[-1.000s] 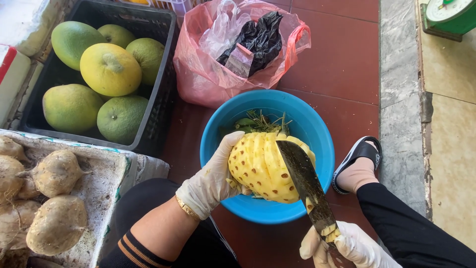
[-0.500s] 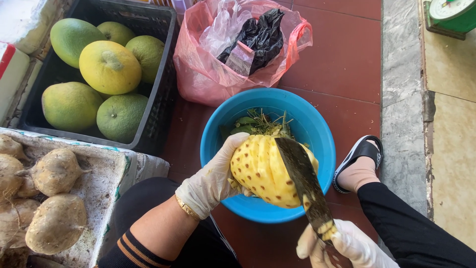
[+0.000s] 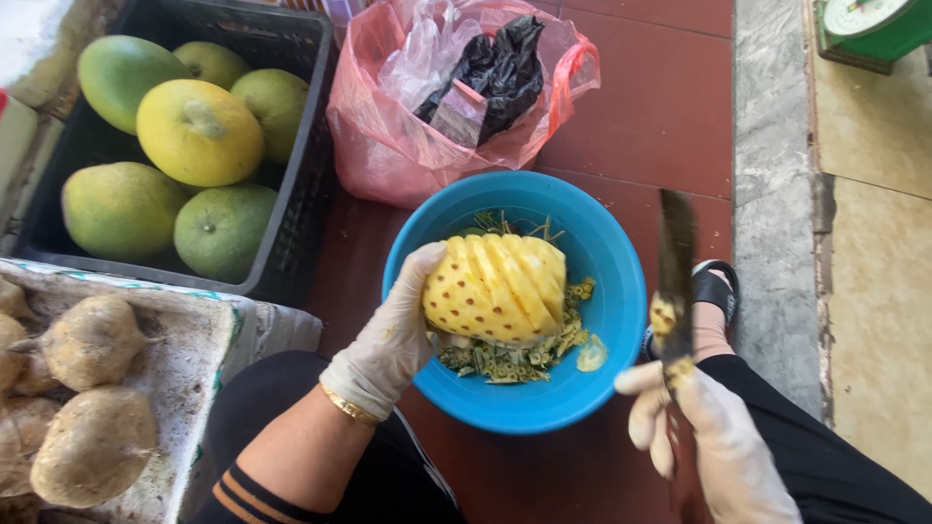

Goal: Removing the eyes from a peeled pineapple using a knife in a spiral pattern

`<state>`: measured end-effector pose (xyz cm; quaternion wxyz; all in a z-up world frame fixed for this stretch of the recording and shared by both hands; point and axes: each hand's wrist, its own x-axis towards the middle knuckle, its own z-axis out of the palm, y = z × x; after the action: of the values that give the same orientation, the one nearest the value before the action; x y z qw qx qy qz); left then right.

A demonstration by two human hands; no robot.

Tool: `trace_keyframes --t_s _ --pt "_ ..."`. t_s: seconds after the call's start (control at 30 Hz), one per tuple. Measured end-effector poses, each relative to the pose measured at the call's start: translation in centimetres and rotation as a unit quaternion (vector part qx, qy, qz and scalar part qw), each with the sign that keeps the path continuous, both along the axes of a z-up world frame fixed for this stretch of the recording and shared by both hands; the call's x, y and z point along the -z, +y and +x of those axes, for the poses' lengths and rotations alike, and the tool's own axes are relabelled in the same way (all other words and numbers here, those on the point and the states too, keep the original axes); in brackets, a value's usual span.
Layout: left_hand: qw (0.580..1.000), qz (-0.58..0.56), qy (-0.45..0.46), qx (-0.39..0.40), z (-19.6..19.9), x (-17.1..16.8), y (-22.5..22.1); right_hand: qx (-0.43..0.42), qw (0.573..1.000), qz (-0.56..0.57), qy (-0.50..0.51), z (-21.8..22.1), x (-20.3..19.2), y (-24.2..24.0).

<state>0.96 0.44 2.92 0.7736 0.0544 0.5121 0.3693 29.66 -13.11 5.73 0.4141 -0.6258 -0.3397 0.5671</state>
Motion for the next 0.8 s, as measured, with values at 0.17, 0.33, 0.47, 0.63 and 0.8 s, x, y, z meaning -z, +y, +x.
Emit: trace_keyframes --t_s 0.17,0.33,0.47,0.63,0.8 --pt "1.000 0.007 -0.002 -0.013 -0.3 -0.5 0.2 0.001 0.916 -0.247 -0.316 -2.8 1.4 3.6" --pt "0.997 0.008 0.057 -0.044 0.6 -2.2 0.8 -0.234 0.829 -0.227 -0.455 2.2 11.0 0.5" --pt "0.996 0.020 0.063 -0.058 0.7 -2.3 0.8 -0.324 0.753 -0.251 -0.516 4.3 12.4 -1.5" --pt "0.996 0.005 0.063 -0.058 1.1 -3.6 0.7 -0.377 0.688 -0.285 -0.550 5.0 7.0 -4.1" --pt "0.997 0.006 0.042 -0.067 1.4 -4.8 0.5 -0.291 0.719 -0.382 -0.501 7.0 0.8 -5.6"
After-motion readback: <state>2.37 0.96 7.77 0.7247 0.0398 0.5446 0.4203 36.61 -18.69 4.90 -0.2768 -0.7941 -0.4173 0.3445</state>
